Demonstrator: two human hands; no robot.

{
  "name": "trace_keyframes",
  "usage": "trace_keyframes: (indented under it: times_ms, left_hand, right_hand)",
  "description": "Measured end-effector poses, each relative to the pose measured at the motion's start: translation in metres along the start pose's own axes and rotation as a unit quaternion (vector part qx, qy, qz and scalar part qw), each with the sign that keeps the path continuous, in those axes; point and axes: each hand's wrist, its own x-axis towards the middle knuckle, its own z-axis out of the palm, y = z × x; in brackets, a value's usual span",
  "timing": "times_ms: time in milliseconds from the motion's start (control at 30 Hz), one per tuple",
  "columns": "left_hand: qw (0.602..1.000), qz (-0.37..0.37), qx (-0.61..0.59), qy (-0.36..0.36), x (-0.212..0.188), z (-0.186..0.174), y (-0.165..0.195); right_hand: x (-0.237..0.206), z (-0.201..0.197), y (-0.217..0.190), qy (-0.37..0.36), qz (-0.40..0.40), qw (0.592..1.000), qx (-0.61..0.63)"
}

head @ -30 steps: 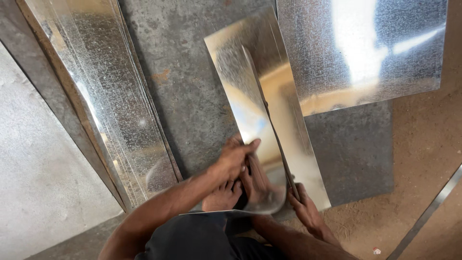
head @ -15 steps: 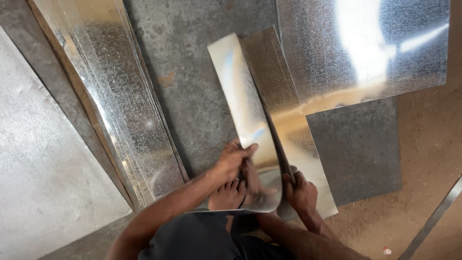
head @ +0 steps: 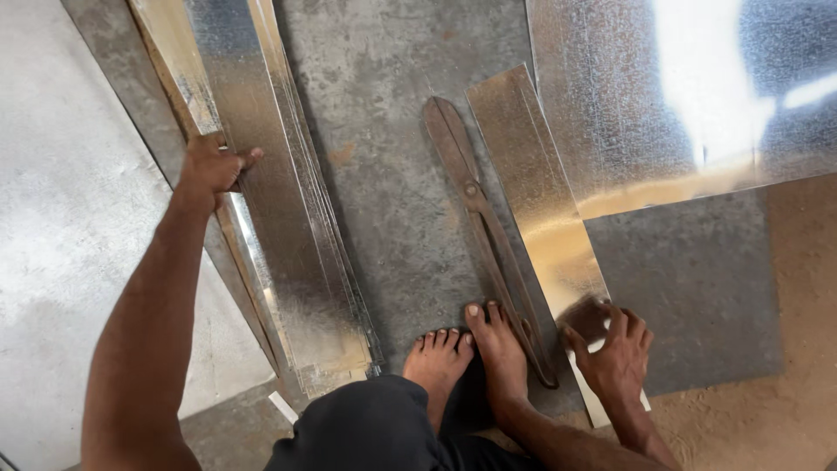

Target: The person cuts galvanized sheet metal into long strips using large hand shears while standing over the sheets on the floor. They align each sheet, snip along it, and set cut strips aside, repeating the process across several sheets.

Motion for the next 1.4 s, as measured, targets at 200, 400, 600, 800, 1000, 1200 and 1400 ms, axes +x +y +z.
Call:
trace_keyframes:
  times_ms: [200,400,600,800,1000,1200,1400]
  left_hand:
    - [0.933,0.075,0.339,0.098,-0.049,0.012,0.004]
    - [0.814,0.271,0.5,0.12,-0.123,0.089,0.029]
    - [0.663,0.454,0.554,-0.217,-0.157,0.223,0.052]
    - [0.618,0.508,0.536,-0.27,-0.156,0.311,0.093]
    - [0.462,0.624,0.609,-0.159,-0.114,0.325,0.153]
    - [0.631,0.534,0.476,-0.3,-0.111,0.282,0.156]
    - [0.917,0.321,0.119,-0.205,-0.144,0.279,0.049]
  right_hand:
    - [0.009,0.003,0.008,-0.106,0.162,0.98,0.047]
    - [0.031,0.005,0.019,-0.139,0.163,0.975,0.053]
    - [0.026,0.006,0.013,-0.079,0.116,0.987,0.081]
    - [0.026,0.003,0.012,-0.065,0.081,0.985,0.136]
    - [0.026,-0.056,0.04,-0.072,0.058,0.965,0.245]
    - [0.006,-0.156,0.059,0.059,0.073,0.94,0.327]
    - [0.016,-0.127,-0.003,0.065,0.08,0.945,0.311]
